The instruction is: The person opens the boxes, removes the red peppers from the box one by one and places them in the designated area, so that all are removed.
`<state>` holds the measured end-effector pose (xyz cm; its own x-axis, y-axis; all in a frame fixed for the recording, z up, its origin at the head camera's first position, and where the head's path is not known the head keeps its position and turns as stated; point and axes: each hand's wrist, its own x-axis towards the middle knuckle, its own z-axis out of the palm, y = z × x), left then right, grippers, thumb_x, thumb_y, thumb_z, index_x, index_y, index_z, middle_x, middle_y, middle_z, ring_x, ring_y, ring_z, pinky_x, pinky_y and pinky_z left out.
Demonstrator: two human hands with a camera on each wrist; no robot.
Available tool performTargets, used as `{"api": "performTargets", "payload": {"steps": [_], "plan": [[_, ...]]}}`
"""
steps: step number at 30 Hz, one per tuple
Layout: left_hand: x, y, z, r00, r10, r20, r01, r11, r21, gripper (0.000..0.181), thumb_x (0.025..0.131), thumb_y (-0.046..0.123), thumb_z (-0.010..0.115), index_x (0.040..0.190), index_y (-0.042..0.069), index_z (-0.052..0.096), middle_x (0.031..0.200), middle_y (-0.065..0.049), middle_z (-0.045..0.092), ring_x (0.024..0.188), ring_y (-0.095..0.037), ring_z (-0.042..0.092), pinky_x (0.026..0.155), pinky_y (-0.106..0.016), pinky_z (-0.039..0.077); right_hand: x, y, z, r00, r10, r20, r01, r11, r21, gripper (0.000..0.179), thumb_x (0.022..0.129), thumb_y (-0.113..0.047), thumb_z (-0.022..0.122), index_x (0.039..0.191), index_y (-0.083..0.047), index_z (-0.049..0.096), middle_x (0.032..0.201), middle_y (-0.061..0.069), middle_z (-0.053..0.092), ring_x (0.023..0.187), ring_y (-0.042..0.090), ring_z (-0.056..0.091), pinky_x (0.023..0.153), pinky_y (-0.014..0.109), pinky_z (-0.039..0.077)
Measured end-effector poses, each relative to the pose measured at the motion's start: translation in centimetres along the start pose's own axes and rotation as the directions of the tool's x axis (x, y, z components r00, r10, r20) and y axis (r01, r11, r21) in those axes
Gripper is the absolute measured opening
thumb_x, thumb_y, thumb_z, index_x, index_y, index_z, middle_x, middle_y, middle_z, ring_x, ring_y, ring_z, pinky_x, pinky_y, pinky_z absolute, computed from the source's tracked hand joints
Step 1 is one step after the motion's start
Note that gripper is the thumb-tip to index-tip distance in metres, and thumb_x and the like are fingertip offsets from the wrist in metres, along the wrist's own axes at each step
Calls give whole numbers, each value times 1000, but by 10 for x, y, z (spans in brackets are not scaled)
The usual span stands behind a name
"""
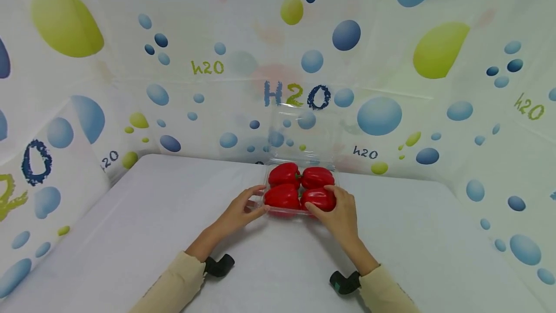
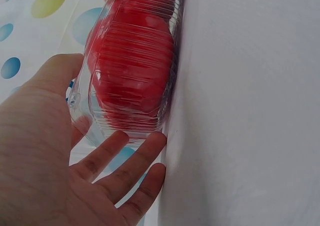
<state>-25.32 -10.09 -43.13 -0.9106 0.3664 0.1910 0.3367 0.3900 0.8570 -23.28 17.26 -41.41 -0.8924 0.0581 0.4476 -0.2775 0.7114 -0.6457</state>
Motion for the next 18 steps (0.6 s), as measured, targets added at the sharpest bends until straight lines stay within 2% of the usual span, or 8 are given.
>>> {"api": "performTargets", "payload": {"steps": [9,12,18], "plan": [[0,-1,1,1000,27,2,-27,1000,-13,64,93,27,67,148,11,38,138,-16,50,110,-29,58,92,-42,52,2,0,-3,999,47,7,-48,995,90,63,76,-30,83,127,-5,55,130,15,56,120,33,46,85,52,54],[0,-1,1,1000,20,4,-20,1000,-14,64,93,27,67,148,12,38,137,-15,50,110,-28,58,92,-41,52,3,1,-4,997,75,3,-74,989,126,63,76,-30,83,128,-5,56,129,16,57,118,33,48,84,52,55],[-2,-1,-1,1000,5,10,-5,1000,-10,65,92,30,67,149,16,37,138,-11,49,111,-25,57,92,-36,51,3,1,-2,996,85,-23,-80,985,152,62,76,-28,83,127,-5,58,126,17,59,113,33,50,82,52,56]]}}
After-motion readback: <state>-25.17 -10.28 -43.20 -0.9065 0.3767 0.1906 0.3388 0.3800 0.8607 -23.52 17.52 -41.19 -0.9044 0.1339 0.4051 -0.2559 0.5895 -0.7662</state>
